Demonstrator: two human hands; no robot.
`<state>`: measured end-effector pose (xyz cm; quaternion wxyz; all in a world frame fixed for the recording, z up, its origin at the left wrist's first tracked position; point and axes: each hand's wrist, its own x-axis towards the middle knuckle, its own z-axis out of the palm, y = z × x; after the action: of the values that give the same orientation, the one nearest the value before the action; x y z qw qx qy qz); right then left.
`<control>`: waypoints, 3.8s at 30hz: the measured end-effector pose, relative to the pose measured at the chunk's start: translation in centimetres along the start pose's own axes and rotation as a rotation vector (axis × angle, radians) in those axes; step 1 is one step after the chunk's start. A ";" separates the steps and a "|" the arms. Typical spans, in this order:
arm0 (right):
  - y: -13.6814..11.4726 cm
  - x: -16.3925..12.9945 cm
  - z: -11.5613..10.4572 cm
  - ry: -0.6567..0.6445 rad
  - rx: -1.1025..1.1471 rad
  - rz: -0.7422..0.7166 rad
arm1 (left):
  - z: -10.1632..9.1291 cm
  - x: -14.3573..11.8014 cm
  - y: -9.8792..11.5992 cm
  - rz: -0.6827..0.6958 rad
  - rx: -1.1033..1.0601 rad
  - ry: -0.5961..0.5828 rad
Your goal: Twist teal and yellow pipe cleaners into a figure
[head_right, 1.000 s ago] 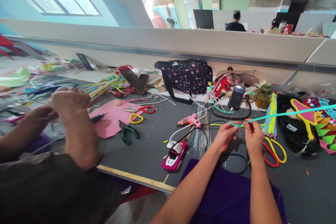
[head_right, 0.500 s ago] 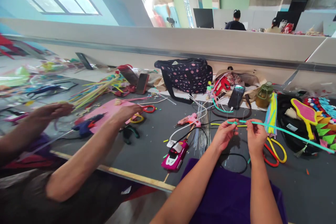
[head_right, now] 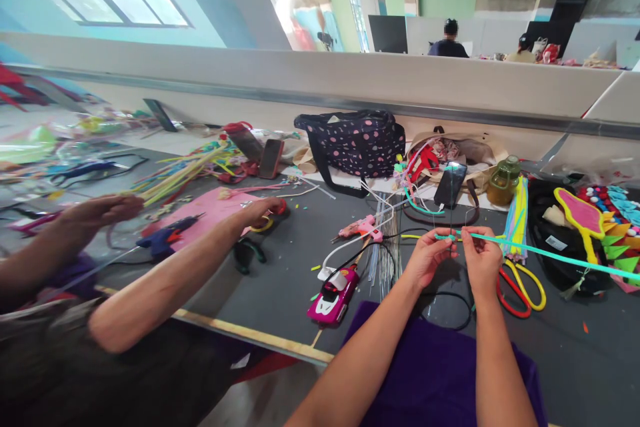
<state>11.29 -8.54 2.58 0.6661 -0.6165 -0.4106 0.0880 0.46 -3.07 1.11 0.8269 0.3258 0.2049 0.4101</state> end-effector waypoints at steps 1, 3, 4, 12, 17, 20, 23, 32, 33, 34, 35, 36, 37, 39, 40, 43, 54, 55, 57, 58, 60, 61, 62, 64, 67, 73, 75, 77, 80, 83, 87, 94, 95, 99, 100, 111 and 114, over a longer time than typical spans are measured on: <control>0.0 0.0 0.0 -0.005 -0.014 0.001 | 0.1 -0.1 0.0 -0.003 0.011 -0.002; 0.1 0.0 0.0 0.000 -0.048 0.001 | 0.2 -0.2 0.0 -0.010 0.016 0.002; 0.2 0.0 0.0 0.005 -0.065 -0.002 | 0.3 -0.3 0.1 -0.014 0.014 0.006; 0.9 0.1 -0.1 0.034 -0.103 -0.032 | 0.5 -0.4 0.0 -0.023 0.004 0.026; 0.5 0.0 -0.1 0.040 -0.069 -0.014 | 0.4 -0.4 -0.1 0.000 0.019 0.019; 0.1 0.0 -0.1 0.093 -0.046 -0.021 | 0.3 -0.2 -0.2 0.026 0.027 0.031; -0.1 -0.1 -0.2 0.119 -0.026 -0.033 | 0.1 0.0 -0.2 0.064 0.033 0.054; 0.4 -0.3 -0.2 0.059 -0.239 -0.264 | 0.2 -0.1 -0.1 0.153 0.116 0.059; 0.4 -0.3 -0.3 0.040 -0.265 -0.289 | 0.2 -0.1 -0.1 0.156 0.120 0.060; 0.5 -0.3 -0.3 0.021 -0.289 -0.309 | 0.2 -0.2 -0.1 0.155 0.122 0.063; 0.5 -0.3 -0.4 0.007 -0.312 -0.323 | 0.3 -0.2 -0.1 0.152 0.124 0.065; 0.6 -0.2 -0.4 -0.002 -0.332 -0.332 | 0.3 -0.2 -0.2 0.146 0.127 0.068; 0.6 -0.2 -0.5 -0.009 -0.345 -0.335 | 0.3 -0.2 -0.2 0.142 0.133 0.070; 0.7 -0.2 -0.5 -0.024 -0.344 -0.323 | 0.3 -0.2 -0.2 0.137 0.148 0.073; 0.8 -0.3 -0.4 -0.031 -0.331 -0.307 | 0.3 -0.1 -0.3 0.136 0.156 0.076; 1.1 -0.3 -0.4 -0.031 -0.283 -0.244 | 0.2 -0.1 -0.4 0.136 0.180 0.086; 1.4 -0.3 -0.2 -0.002 -0.209 -0.162 | 0.0 0.1 -0.6 0.129 0.281 0.143; 1.5 -0.3 -0.2 0.000 -0.212 -0.162 | -0.1 0.1 -0.7 0.128 0.267 0.149; 1.4 -0.4 -0.1 0.002 -0.221 -0.168 | -0.1 0.1 -0.7 0.120 0.227 0.157; 1.3 -0.4 -0.1 0.000 -0.227 -0.174 | 0.0 0.1 -0.7 0.116 0.206 0.158; 1.2 -0.5 0.0 -0.008 -0.235 -0.190 | 0.0 0.1 -0.7 0.115 0.174 0.157; 1.1 -0.5 0.0 -0.014 -0.238 -0.199 | 0.0 0.1 -0.6 0.118 0.167 0.155; 1.0 -0.5 0.0 -0.018 -0.240 -0.207 | 0.1 0.1 -0.6 0.120 0.162 0.153; 0.9 -0.5 0.0 -0.016 -0.242 -0.222 | 0.1 0.0 -0.5 0.120 0.156 0.151; 0.9 -0.5 0.1 -0.007 -0.246 -0.226 | 0.1 0.0 -0.4 0.112 0.148 0.155; 0.9 -0.6 0.1 -0.018 -0.237 -0.213 | -0.2 0.2 -0.6 0.105 0.138 0.146; 0.9 -0.6 0.1 -0.012 -0.239 -0.214 | -0.3 0.2 -0.7 0.104 0.130 0.145; 0.9 -0.6 0.1 -0.012 -0.238 -0.221 | -0.3 0.3 -0.7 0.103 0.126 0.145; 0.8 -0.5 0.1 -0.027 -0.241 -0.235 | -0.3 0.3 -0.7 0.103 0.130 0.147; 0.7 -0.5 0.1 -0.038 -0.258 -0.241 | -0.3 0.3 -0.6 0.098 0.128 0.147; 0.6 -0.5 0.1 -0.043 -0.263 -0.250 | -0.3 0.3 -0.7 0.096 0.120 0.151; 0.8 -0.5 0.0 -0.059 -0.276 -0.244 | -0.3 0.4 -0.8 0.114 0.136 0.164; 0.8 -0.5 0.0 -0.060 -0.279 -0.250 | -0.3 0.4 -0.8 0.113 0.131 0.164; 0.7 -0.5 -0.1 -0.076 -0.304 -0.297 | -0.5 0.5 -0.9 0.102 0.103 0.181; 0.7 -0.5 -0.1 -0.078 -0.313 -0.305 | -0.5 0.6 -0.9 0.094 0.091 0.185; 0.4 -0.5 -0.1 -0.104 -0.243 -0.254 | -1.0 0.9 -0.6 0.016 -0.086 0.176; 0.6 -0.5 -0.1 -0.096 -0.223 -0.216 | -0.9 0.9 -0.6 0.041 -0.049 0.170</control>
<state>11.22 -8.79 1.83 0.5787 -0.6339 -0.5131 -0.0011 0.72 -2.27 -0.02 0.8057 0.2737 0.2573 0.4580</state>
